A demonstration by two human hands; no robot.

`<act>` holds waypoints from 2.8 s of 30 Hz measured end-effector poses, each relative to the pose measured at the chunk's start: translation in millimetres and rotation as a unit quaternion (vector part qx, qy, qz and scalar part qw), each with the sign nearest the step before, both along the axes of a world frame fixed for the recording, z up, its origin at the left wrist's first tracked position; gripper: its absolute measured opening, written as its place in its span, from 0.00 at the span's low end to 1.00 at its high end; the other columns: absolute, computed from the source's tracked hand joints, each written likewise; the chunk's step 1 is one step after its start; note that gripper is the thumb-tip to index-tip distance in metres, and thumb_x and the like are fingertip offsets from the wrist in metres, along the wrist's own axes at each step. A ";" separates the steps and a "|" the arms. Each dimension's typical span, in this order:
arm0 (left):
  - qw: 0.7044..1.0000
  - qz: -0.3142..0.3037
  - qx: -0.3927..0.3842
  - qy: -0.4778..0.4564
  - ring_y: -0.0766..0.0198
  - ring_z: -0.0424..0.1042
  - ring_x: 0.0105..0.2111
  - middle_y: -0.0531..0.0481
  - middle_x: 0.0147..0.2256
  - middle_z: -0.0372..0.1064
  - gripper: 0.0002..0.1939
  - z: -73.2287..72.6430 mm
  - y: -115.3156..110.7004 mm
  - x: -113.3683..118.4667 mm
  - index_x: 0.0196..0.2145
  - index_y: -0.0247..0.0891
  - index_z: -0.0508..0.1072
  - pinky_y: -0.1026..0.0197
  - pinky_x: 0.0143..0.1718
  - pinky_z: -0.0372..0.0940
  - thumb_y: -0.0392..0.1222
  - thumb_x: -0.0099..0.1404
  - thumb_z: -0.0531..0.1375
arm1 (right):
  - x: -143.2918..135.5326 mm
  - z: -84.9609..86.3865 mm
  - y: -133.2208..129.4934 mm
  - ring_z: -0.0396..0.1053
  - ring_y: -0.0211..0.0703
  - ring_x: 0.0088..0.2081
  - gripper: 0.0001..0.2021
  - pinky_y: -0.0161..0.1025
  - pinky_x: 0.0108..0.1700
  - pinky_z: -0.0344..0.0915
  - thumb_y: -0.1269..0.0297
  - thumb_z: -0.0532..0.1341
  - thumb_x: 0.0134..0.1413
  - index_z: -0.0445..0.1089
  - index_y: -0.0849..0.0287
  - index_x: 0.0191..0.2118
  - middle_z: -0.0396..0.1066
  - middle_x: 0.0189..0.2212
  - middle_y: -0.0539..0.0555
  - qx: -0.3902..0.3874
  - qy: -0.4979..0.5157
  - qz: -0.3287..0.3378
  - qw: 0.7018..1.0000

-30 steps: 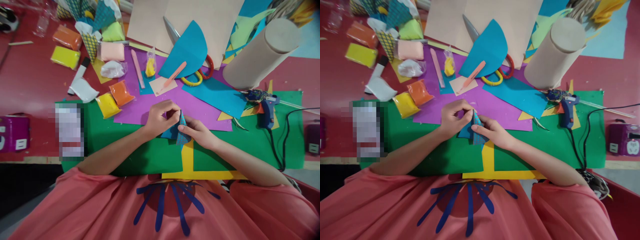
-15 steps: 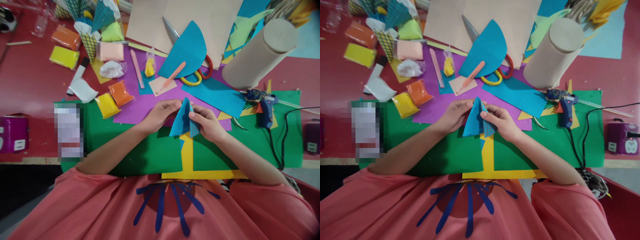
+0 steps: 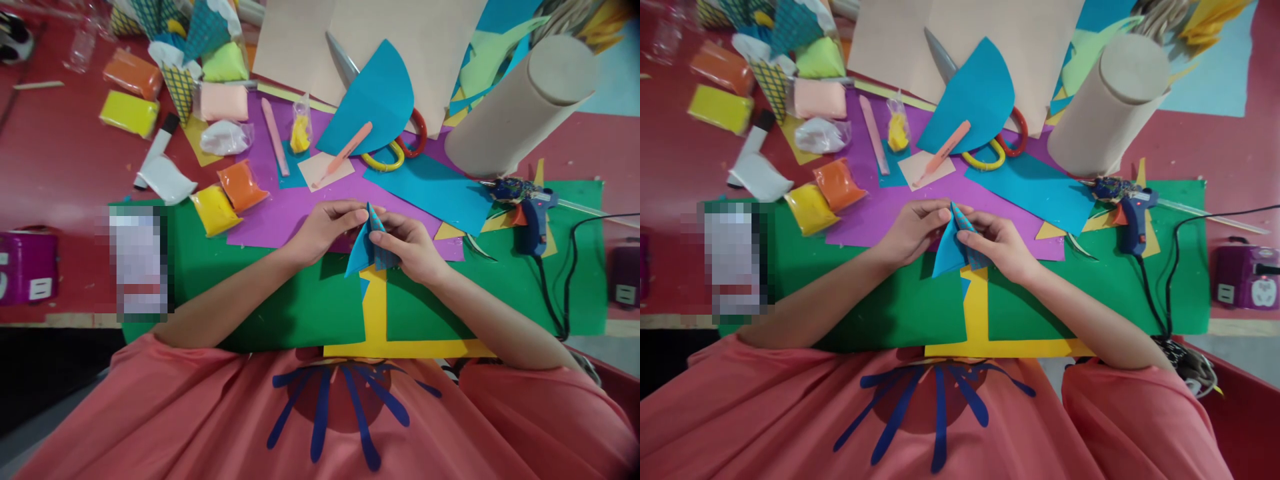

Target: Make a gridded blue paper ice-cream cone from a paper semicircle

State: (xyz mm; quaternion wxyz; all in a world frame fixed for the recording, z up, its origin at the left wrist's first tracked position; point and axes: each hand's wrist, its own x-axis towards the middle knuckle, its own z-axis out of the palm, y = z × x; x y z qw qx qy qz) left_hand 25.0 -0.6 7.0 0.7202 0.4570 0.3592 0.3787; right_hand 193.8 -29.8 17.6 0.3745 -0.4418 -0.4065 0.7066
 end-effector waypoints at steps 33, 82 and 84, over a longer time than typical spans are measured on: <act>0.987 0.041 0.137 0.075 0.68 0.72 0.31 0.52 0.29 0.75 0.05 4.5 -2.9 0.2 0.30 0.37 0.76 0.66 0.34 0.67 0.41 0.57 0.64 | -3.0 0.4 -1.2 0.68 0.33 0.34 0.07 0.32 0.37 0.64 0.69 0.65 0.49 0.67 0.57 0.35 0.71 0.31 0.47 0.076 -0.032 0.027 0.996; 0.987 0.128 0.061 0.081 0.71 0.66 0.20 0.54 0.23 0.73 0.16 -5.6 5.4 -4.1 0.30 0.40 0.80 0.65 0.22 0.60 0.56 0.60 0.63 | 13.8 -1.7 -5.1 0.64 0.56 0.60 0.14 0.61 0.62 0.58 0.57 0.61 0.57 0.66 0.53 0.48 0.69 0.56 0.59 0.558 -0.459 0.035 0.691; 0.986 0.128 0.055 0.089 0.71 0.68 0.20 0.53 0.23 0.74 0.17 -5.3 5.2 -4.3 0.31 0.38 0.80 0.66 0.21 0.60 0.56 0.60 0.63 | 16.6 -3.7 -1.0 0.66 0.53 0.59 0.09 0.59 0.62 0.58 0.62 0.60 0.58 0.67 0.52 0.45 0.72 0.54 0.57 0.561 -0.454 0.014 0.692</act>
